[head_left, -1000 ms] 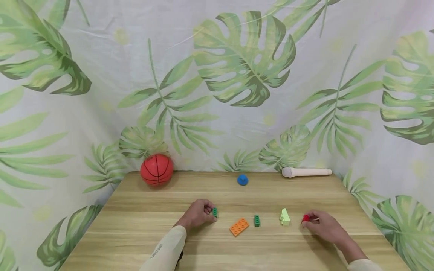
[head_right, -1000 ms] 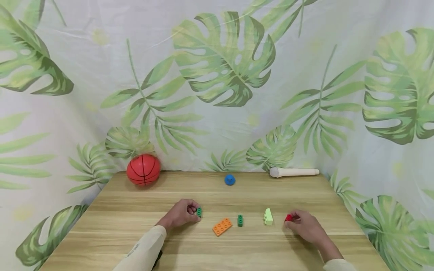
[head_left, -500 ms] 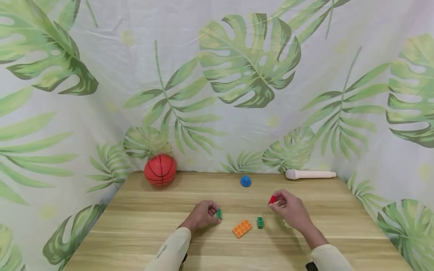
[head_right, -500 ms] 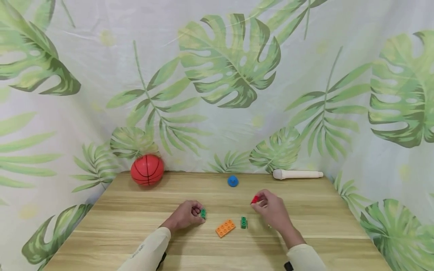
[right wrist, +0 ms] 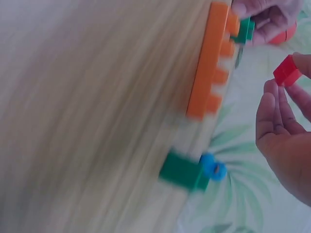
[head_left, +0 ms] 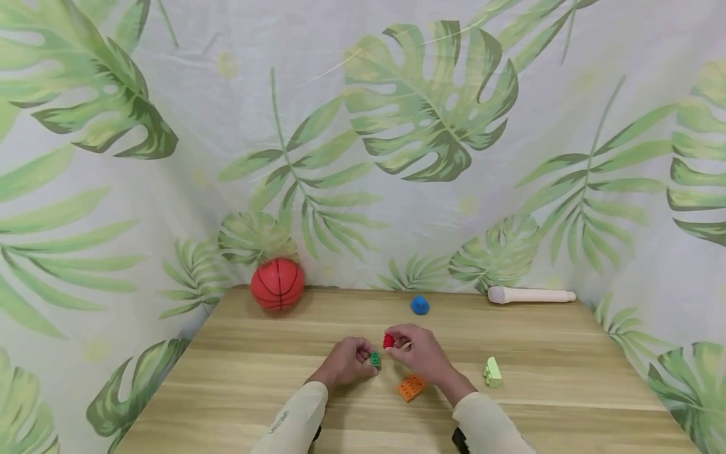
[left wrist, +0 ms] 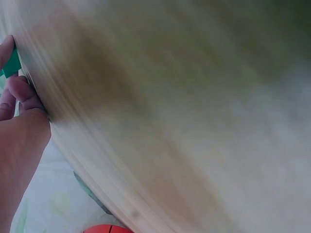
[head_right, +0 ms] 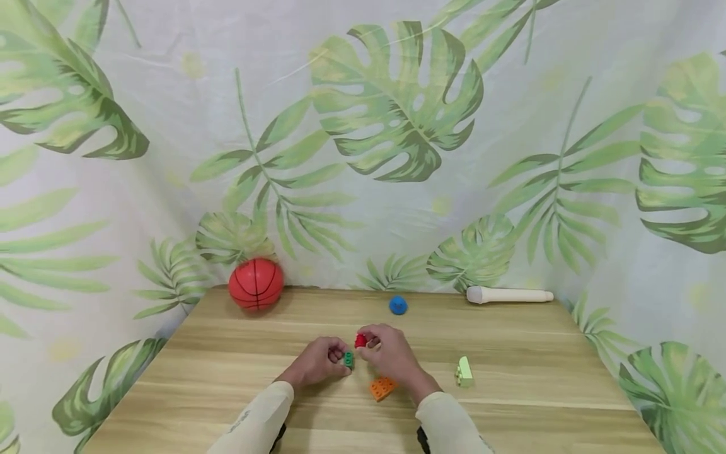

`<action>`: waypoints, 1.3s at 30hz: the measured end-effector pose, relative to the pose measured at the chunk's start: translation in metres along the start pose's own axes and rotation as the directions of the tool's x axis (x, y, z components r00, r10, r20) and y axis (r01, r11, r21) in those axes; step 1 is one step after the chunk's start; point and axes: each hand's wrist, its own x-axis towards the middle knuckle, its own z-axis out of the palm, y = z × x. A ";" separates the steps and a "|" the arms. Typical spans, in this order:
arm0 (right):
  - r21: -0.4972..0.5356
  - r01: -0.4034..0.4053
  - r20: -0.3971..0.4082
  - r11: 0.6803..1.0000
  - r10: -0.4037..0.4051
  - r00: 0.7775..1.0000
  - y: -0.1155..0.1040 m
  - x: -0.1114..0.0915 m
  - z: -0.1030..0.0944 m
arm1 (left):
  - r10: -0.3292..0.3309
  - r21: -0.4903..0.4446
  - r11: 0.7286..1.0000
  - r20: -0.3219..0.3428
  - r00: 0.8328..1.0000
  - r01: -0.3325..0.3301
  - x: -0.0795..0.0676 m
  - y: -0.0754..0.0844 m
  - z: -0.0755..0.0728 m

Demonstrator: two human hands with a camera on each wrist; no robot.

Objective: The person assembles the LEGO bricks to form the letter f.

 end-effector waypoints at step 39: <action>0.043 -0.034 0.136 0.998 0.028 0.990 0.000 0.007 0.030 | 0.004 -0.011 1.000 -0.016 1.000 -0.004 0.000 0.001 0.002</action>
